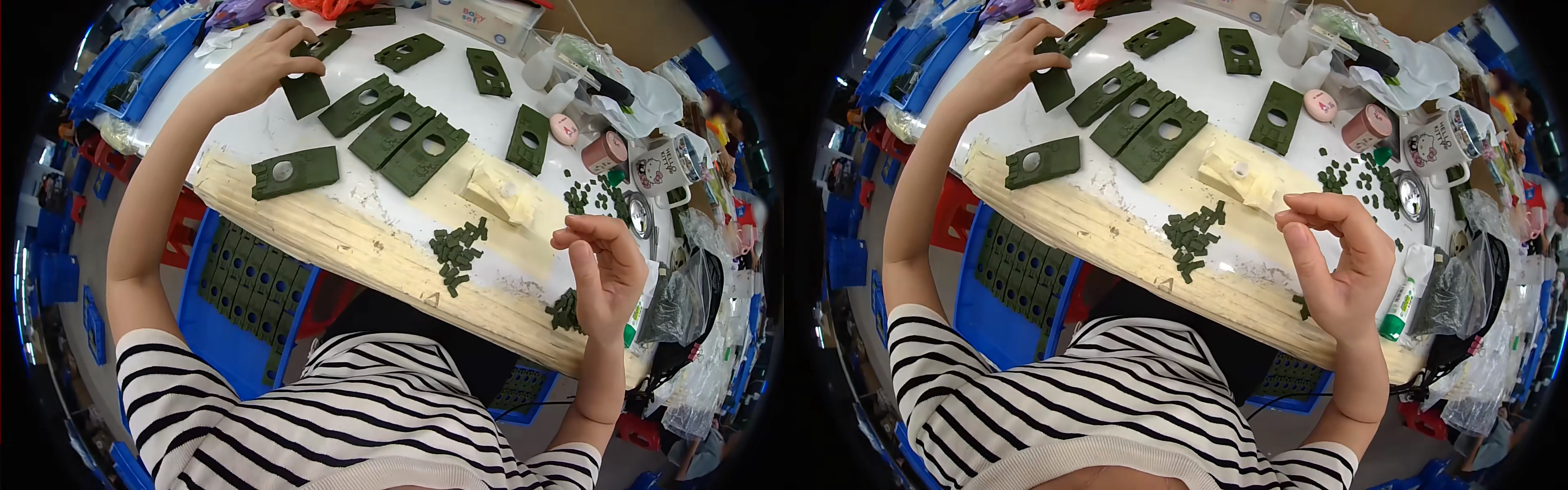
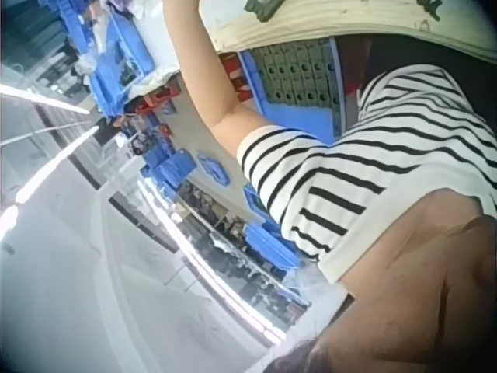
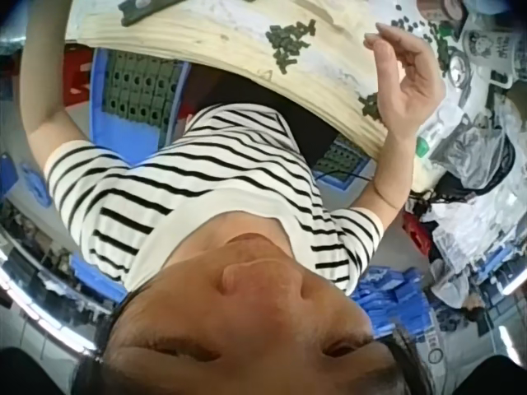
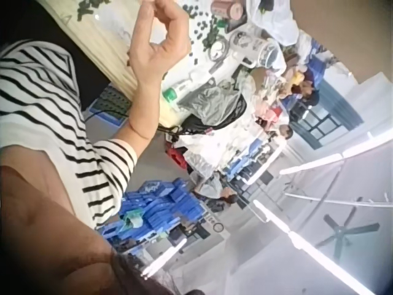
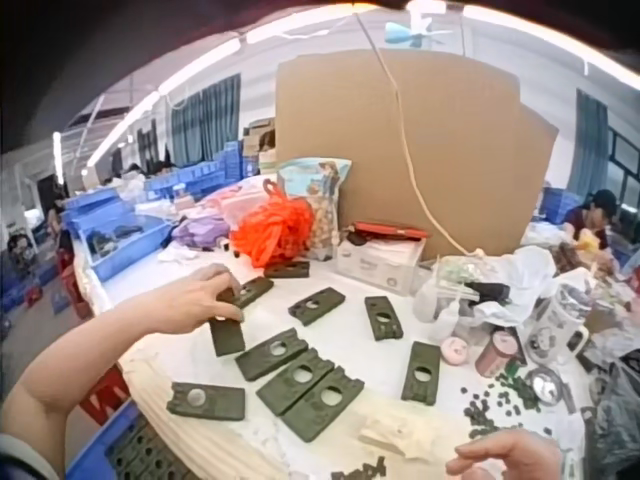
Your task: Assembling plastic toy tank chassis by applying glue and attaching various small green components.
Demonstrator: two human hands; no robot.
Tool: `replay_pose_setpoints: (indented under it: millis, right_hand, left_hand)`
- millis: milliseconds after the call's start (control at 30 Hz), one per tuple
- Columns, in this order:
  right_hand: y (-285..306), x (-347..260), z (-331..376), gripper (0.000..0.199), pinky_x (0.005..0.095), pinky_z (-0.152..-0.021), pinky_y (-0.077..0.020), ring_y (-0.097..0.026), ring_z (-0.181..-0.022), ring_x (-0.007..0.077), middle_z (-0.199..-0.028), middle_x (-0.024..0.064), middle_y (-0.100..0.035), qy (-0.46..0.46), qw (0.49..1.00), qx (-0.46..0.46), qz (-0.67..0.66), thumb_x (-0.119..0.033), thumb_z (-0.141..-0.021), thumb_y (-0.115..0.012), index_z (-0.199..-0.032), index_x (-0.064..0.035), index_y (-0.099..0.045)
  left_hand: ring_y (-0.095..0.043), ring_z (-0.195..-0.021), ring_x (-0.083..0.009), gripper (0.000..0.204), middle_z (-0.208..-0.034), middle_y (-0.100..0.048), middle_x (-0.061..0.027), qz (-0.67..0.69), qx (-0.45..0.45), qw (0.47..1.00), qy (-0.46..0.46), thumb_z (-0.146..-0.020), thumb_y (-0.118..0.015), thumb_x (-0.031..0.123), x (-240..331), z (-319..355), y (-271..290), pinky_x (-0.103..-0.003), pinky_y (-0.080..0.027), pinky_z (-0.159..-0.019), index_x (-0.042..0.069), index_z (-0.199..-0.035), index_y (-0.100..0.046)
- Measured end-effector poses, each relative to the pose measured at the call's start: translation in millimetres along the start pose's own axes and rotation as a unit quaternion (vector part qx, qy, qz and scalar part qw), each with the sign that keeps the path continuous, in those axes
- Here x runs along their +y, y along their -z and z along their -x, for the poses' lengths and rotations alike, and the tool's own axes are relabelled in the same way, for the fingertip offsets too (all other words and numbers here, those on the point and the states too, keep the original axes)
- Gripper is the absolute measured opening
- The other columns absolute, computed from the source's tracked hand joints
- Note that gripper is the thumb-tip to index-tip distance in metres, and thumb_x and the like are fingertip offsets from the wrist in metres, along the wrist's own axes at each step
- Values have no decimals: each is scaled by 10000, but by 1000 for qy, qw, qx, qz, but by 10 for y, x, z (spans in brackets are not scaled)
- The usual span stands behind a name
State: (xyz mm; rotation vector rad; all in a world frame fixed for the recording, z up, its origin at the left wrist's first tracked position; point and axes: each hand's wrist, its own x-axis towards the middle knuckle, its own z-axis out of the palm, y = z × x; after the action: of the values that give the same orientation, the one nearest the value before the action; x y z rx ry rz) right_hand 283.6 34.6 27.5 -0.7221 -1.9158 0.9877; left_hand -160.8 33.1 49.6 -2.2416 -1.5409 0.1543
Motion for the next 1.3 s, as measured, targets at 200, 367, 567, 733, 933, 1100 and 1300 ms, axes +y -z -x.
replay_pose_setpoints:
  millis: [200, 367, 567, 733, 933, 1100, 1300]
  right_hand:
    - [-23, 46, -3, 128, 248, -736, -494, -646, -773, 139, -833, 103, -672, -20, 1000, -2, 9, -7, -842, -637, -952, 60, -631]
    - [16, 67, -6, 145, 259, -751, -489, -624, -810, 135, -876, 85, -621, -7, 998, -56, 39, -25, -919, -551, -1030, 59, -591]
    - [-45, 58, -22, 119, 240, -720, -492, -642, -752, 132, -814, 96, -673, -25, 999, -14, 30, -11, -842, -637, -939, 60, -638]
    - [-43, 56, -26, 119, 238, -711, -494, -647, -744, 132, -801, 93, -671, -23, 999, -17, 33, -17, -848, -634, -941, 57, -638]
    - [-54, 53, -34, 120, 237, -711, -496, -652, -744, 131, -798, 89, -671, -21, 999, -25, 39, -21, -852, -632, -946, 55, -639]
    - [-48, 64, -26, 125, 234, -712, -494, -652, -743, 128, -794, 84, -672, -22, 998, -26, 44, -29, -854, -637, -950, 52, -641]
    - [-44, 82, -36, 129, 232, -710, -490, -643, -741, 116, -800, 76, -674, -22, 998, -30, 53, -33, -855, -640, -955, 48, -645]
  left_hand:
    - [-406, -1245, -258, 429, -1330, -459, -31, -39, 49, 993, -97, -721, -605, -64, -16, -99, -279, -369, -404, -1021, 187, -1069, -599]
    - [-442, -1200, -231, 359, -1326, -456, -40, -85, 65, 977, -183, -763, -579, 24, -47, -209, -338, -342, -402, -999, 188, -1082, -563]
    - [-495, -1126, -212, 352, -1325, -458, -22, -121, 108, 950, -267, -787, -591, 73, -69, -288, -392, -332, -416, -974, 223, -1097, -516]
    - [-518, -1071, -214, 371, -1319, -479, -31, -149, 147, 929, -304, -776, -598, 77, -156, -262, -405, -334, -436, -944, 222, -1106, -507]
    - [-541, -1008, -227, 465, -1308, -508, -60, -143, 161, 923, -320, -747, -615, 78, -190, -248, -447, -344, -457, -918, 222, -1177, -510]
    - [-541, -997, -218, 463, -1296, -513, -61, -142, 165, 918, -331, -748, -614, 72, -199, -207, -507, -335, -462, -919, 215, -1179, -519]
    - [-540, -987, -212, 481, -1298, -508, -61, -142, 158, 925, -313, -747, -617, 63, -77, -213, -535, -333, -468, -902, 195, -1199, -516]
